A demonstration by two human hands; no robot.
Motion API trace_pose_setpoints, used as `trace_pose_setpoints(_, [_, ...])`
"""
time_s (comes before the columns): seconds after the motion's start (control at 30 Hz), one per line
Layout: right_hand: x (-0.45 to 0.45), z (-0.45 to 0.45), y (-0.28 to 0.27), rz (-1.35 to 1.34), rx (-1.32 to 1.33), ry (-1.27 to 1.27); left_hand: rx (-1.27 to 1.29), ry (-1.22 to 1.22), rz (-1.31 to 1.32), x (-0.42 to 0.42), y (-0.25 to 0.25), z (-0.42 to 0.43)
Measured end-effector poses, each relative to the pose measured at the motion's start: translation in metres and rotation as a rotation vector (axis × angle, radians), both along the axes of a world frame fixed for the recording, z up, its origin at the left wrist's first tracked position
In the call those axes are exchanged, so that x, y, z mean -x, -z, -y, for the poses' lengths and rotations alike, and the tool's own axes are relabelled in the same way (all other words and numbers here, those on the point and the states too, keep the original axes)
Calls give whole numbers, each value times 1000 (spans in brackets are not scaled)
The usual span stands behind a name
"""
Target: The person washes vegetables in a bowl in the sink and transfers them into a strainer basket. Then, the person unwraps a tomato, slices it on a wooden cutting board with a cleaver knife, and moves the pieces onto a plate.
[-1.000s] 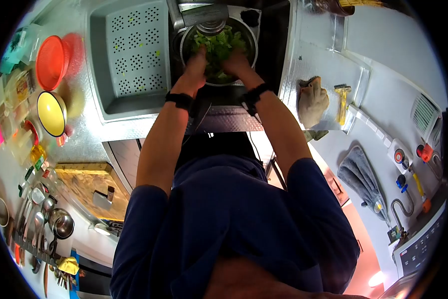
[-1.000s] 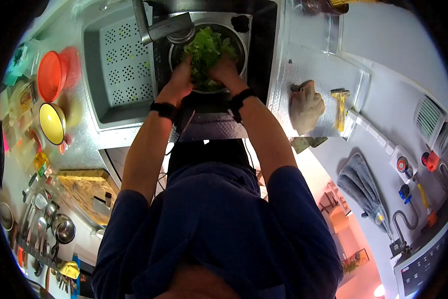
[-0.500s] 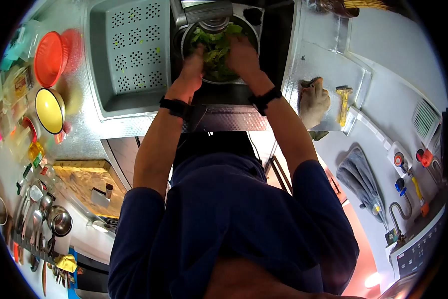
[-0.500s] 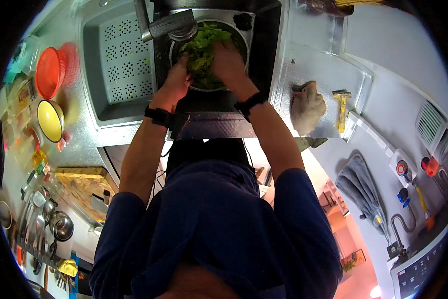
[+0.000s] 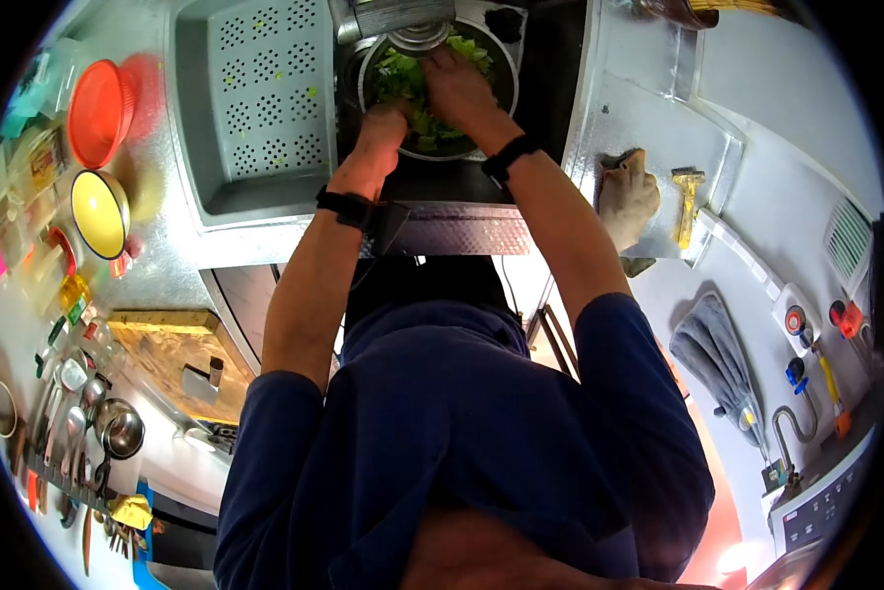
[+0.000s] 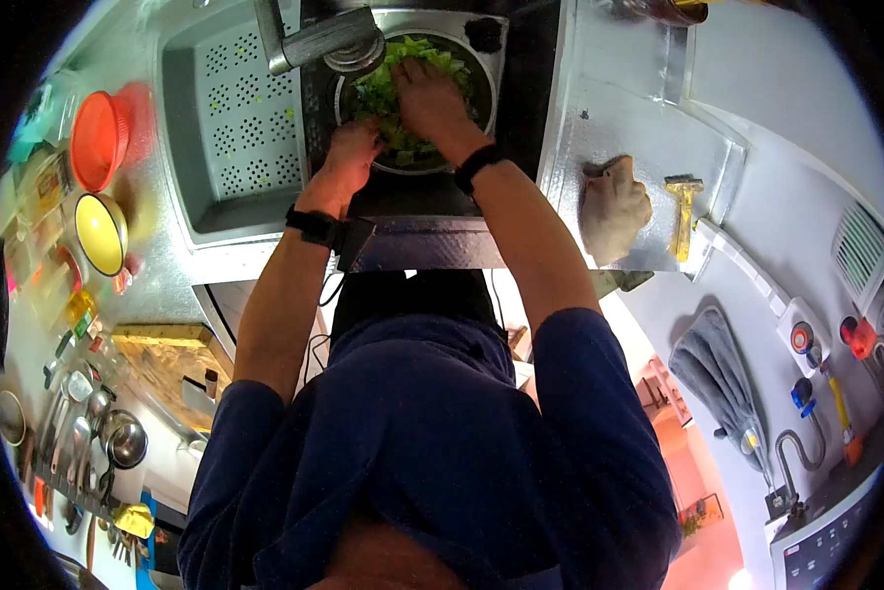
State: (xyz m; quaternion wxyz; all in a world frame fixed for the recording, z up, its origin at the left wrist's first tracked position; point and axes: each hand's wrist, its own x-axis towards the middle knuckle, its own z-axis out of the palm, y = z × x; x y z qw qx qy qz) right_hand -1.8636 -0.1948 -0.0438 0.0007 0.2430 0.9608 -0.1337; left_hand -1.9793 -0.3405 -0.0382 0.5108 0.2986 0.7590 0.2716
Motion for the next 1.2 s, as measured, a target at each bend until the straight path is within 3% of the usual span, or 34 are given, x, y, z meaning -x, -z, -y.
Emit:
trace_pose_setpoints(0.07, [-1,2,-4,8,-54,-74,-33,-284,162,-9,0,-5])
trace_pose_setpoints(0.1, [-4,-3,-22,194,40,-114,-49,-383,214,-11,0,-8])
trace_pose_setpoints(0.13, [-6,-4,-40,376,133,-162,-130,44,-115,-6,-2,-11])
trace_pose_setpoints(0.17, [-10,-3,-47,322,116,-88,-190,465,-455,3,-4,-12])
trace_pose_setpoints(0.23, [-15,-1,-56,156,102,34,44,-621,577,-15,-4,-24])
trace_pose_setpoints(0.3, [-15,-2,-68,18,62,77,-47,-72,69,-18,18,-29])
trace_pose_setpoints(0.37, [-13,1,-80,50,59,58,-219,445,-572,-13,2,-36])
trace_pose_setpoints(0.43, [-15,1,-86,257,148,53,-121,-31,-331,-28,19,-39])
trace_pose_setpoints(0.5, [-24,1,-86,475,181,51,-129,326,-513,-29,-10,-40])
trace_pose_setpoints(0.53, [-21,0,-89,526,149,41,-205,346,-509,-31,-3,-41])
trace_pose_setpoints(0.57, [-17,2,-103,378,145,73,-277,370,-506,-32,5,-40])
trace_pose_setpoints(0.63, [-15,5,-115,226,144,109,-73,422,-445,-27,-35,-43])
trace_pose_setpoints(0.7, [-18,0,-99,203,133,101,15,372,-472,-33,-37,-41])
trace_pose_setpoints(0.77, [-20,-7,-85,521,109,17,82,329,-485,-31,-55,-41])
trace_pose_setpoints(0.83, [-16,-5,-93,448,111,64,106,219,-469,-23,-81,-41])
trace_pose_setpoints(0.97, [-20,-1,-93,257,147,113,146,221,-454,-32,-49,-42])
trace_pose_setpoints(1.03, [-34,0,-83,162,98,78,-15,61,-454,-39,-37,-40])
trace_pose_setpoints(1.1, [-40,-2,-87,58,44,40,-15,99,-410,-25,-66,-39])
trace_pose_setpoints(1.17, [-41,-2,-104,371,149,76,-17,140,-364,-11,-85,-30])
trace_pose_setpoints(1.2, [-44,0,-110,368,143,75,-121,92,-303,-2,-91,-26])
